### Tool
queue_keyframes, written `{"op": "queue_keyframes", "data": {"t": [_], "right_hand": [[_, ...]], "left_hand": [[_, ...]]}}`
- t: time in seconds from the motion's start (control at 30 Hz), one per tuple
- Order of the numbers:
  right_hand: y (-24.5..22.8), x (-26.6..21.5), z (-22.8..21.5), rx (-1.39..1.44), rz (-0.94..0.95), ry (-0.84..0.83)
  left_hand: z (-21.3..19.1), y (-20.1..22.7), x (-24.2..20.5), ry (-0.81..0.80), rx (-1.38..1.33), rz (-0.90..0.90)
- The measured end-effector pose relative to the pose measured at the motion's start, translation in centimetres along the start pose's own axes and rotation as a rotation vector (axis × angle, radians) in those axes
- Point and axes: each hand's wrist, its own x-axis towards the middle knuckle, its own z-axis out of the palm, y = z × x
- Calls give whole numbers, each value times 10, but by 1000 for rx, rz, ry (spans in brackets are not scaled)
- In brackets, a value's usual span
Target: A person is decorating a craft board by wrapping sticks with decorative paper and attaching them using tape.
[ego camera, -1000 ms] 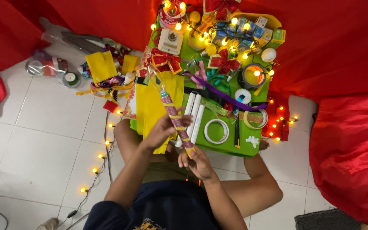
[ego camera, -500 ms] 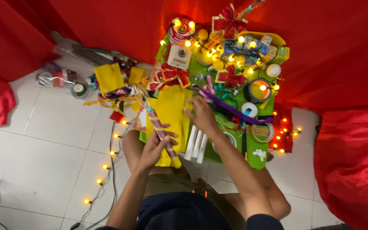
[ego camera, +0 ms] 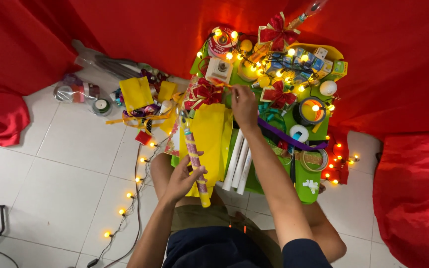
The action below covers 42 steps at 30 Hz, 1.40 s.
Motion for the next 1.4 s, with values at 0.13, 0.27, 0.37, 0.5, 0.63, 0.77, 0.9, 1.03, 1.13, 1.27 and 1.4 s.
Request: {"op": "queue_keyframes", "data": {"t": [0.13, 0.27, 0.37, 0.5, 0.63, 0.77, 0.9, 1.03, 1.13, 1.27, 1.4], "right_hand": [[23, -16, -21, 298, 186, 49], [26, -47, -59, 944, 747, 49], [43, -89, -78, 1139, 793, 73], [46, -136, -116, 1389, 823, 116], [67, -181, -126, 1483, 768, 129], [59, -213, -138, 1654, 763, 151], [48, -238, -139, 1724, 749, 150], [33, -257, -142, 1733, 738, 162], [23, -268, -143, 1765, 730, 168], [18, -282, -140, 1758, 741, 161], [13, -286, -149, 1724, 718, 187]], "left_hand": [[-4, 25, 11, -13, 287, -8], [-4, 35, 35, -81, 746, 10], [5, 36, 54, -119, 903, -69], [17, 33, 76, -167, 1091, -179], [23, 0, 88, -75, 1187, -207], [29, -21, 92, 68, 1338, -179], [49, -7, 79, 154, 1407, -157], [73, 9, 61, 191, 1483, -70], [99, 15, 37, 168, 1065, 377], [129, 12, 10, -225, 240, 147], [143, 8, 0, -227, -239, -53]]}}
